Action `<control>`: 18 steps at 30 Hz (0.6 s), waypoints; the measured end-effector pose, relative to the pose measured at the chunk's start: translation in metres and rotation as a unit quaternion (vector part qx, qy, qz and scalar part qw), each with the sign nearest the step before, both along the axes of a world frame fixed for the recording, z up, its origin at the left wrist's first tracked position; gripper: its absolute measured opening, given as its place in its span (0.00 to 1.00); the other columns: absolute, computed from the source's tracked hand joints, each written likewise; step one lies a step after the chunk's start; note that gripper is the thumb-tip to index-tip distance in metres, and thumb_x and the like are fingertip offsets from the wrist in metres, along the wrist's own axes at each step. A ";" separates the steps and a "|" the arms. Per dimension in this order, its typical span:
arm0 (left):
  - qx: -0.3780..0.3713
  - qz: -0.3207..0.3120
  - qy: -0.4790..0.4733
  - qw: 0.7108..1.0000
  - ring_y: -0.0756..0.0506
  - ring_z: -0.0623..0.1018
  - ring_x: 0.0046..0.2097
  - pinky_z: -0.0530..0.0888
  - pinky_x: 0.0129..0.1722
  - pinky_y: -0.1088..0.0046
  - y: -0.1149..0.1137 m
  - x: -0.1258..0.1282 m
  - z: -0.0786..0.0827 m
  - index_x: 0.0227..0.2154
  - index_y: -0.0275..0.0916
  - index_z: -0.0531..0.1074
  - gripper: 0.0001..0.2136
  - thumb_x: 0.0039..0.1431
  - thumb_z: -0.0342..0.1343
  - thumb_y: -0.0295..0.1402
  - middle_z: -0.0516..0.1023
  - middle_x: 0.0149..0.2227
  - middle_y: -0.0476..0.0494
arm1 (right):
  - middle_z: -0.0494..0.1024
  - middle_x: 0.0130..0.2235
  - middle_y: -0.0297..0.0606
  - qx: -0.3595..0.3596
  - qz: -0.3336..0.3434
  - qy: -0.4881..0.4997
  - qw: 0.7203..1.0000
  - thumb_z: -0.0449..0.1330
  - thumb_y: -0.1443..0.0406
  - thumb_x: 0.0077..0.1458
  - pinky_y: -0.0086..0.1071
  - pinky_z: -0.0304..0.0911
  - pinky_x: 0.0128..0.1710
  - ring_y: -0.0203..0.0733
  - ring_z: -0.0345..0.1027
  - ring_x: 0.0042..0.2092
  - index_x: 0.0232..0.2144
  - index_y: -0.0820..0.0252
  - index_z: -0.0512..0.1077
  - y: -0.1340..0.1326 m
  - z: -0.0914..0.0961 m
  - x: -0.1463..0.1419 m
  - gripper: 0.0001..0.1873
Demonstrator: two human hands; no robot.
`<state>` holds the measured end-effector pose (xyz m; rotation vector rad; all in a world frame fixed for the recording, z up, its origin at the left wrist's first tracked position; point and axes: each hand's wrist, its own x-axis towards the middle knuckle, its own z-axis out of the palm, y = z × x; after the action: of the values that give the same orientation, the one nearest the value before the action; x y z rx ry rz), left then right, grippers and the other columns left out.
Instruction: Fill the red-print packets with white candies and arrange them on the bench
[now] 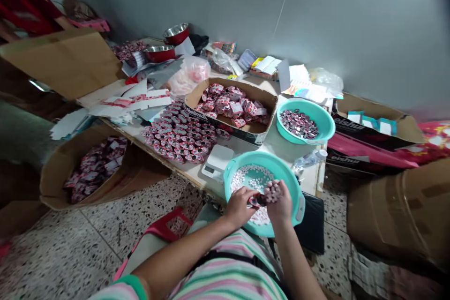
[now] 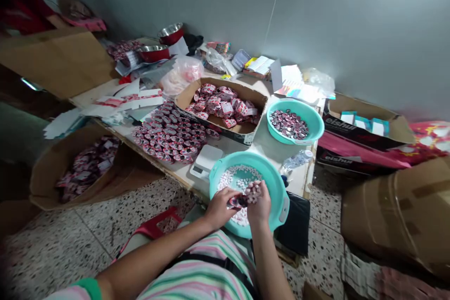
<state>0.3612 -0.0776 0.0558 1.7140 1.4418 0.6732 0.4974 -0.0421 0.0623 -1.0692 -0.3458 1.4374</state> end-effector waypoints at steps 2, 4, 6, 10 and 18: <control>-0.003 -0.010 0.000 1.000 0.43 0.73 0.45 0.68 0.47 0.67 0.002 0.001 0.001 0.47 0.46 0.72 0.21 0.48 0.62 0.27 0.74 0.42 0.46 | 0.69 0.23 0.29 -0.045 -0.008 0.029 0.999 0.60 0.55 0.50 0.27 0.61 0.21 0.33 0.64 0.23 0.24 0.57 0.63 -0.002 0.006 -0.006 0.14; -0.008 -0.010 -0.001 1.000 0.43 0.73 0.44 0.68 0.46 0.67 0.003 0.001 0.000 0.47 0.46 0.72 0.21 0.48 0.62 0.27 0.74 0.42 0.46 | 0.67 0.21 0.28 -0.067 -0.018 0.043 0.997 0.61 0.55 0.49 0.28 0.60 0.22 0.33 0.63 0.23 0.21 0.57 0.61 -0.002 0.011 -0.012 0.17; -0.016 -0.003 0.000 1.000 0.44 0.73 0.44 0.68 0.45 0.68 0.005 0.001 0.000 0.48 0.46 0.72 0.22 0.47 0.62 0.27 0.74 0.41 0.46 | 0.65 0.20 0.27 -0.068 -0.021 0.024 0.997 0.62 0.55 0.49 0.28 0.61 0.24 0.33 0.62 0.23 0.19 0.58 0.59 -0.002 0.015 -0.017 0.19; -0.011 -0.006 0.015 1.000 0.44 0.73 0.43 0.68 0.45 0.68 0.008 0.001 0.000 0.46 0.44 0.73 0.19 0.48 0.63 0.30 0.74 0.40 0.45 | 0.61 0.18 0.26 -0.070 -0.024 -0.017 0.997 0.62 0.53 0.50 0.27 0.57 0.23 0.30 0.57 0.22 0.18 0.58 0.56 0.002 0.019 -0.024 0.22; -0.020 0.021 -0.028 0.999 0.43 0.74 0.44 0.70 0.45 0.69 0.013 0.002 -0.006 0.46 0.45 0.74 0.22 0.45 0.63 0.26 0.74 0.41 0.46 | 0.52 0.16 0.23 -0.075 -0.012 -0.035 0.997 0.59 0.50 0.53 0.25 0.43 0.16 0.27 0.45 0.17 0.18 0.58 0.53 0.010 0.013 -0.023 0.25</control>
<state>0.3629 -0.0645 0.0494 1.6248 1.4466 0.7049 0.4743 -0.0322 0.0750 -1.2424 -0.2775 1.4245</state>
